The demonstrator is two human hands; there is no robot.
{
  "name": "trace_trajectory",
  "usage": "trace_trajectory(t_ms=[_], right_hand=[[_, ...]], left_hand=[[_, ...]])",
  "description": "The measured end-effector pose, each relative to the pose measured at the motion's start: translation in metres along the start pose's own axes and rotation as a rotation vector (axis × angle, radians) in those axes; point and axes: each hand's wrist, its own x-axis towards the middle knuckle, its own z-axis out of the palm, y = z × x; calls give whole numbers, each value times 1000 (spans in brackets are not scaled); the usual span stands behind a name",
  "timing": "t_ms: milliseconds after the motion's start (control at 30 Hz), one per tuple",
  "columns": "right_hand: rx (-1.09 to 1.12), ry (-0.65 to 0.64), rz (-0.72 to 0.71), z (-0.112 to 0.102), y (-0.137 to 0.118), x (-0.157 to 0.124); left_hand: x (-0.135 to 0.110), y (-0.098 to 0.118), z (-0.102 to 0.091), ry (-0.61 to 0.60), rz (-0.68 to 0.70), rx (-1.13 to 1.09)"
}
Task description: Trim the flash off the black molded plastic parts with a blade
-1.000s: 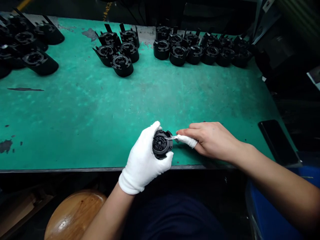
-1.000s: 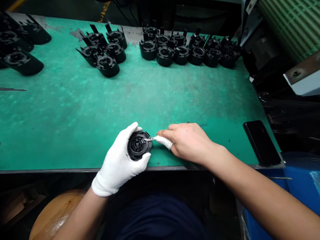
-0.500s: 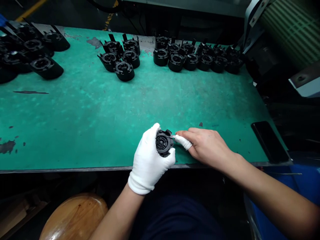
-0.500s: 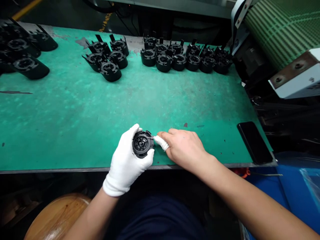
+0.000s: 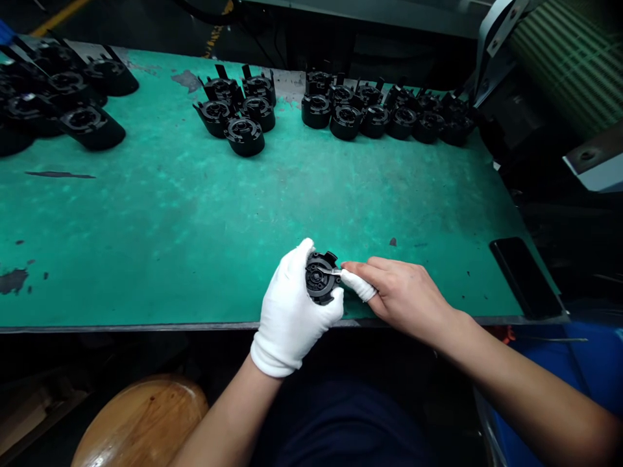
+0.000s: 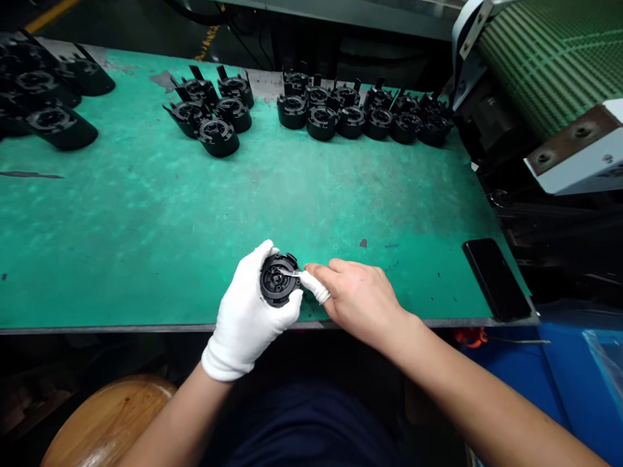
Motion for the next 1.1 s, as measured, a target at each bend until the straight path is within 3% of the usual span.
trace_trajectory(t_ms=[200,367,500,833,900,1100], right_hand=[[-94,5,43,-3,-4,3],[-84,32,119,-2,-4,7],[30,6,72,-3,-1,4],[-67,13,105,-6,-5,13],[-3,4,94,-6,-2,9],[227,-83,-69,-7,6,-15]], left_hand=[[0,1,2,8,3,20],[-4,8,11,114,-30,65],[-5,8,11,114,-28,54],[-5,8,14,140,-40,37],[-3,6,6,76,-40,10],[0,-12,-34,-301,14,-146]])
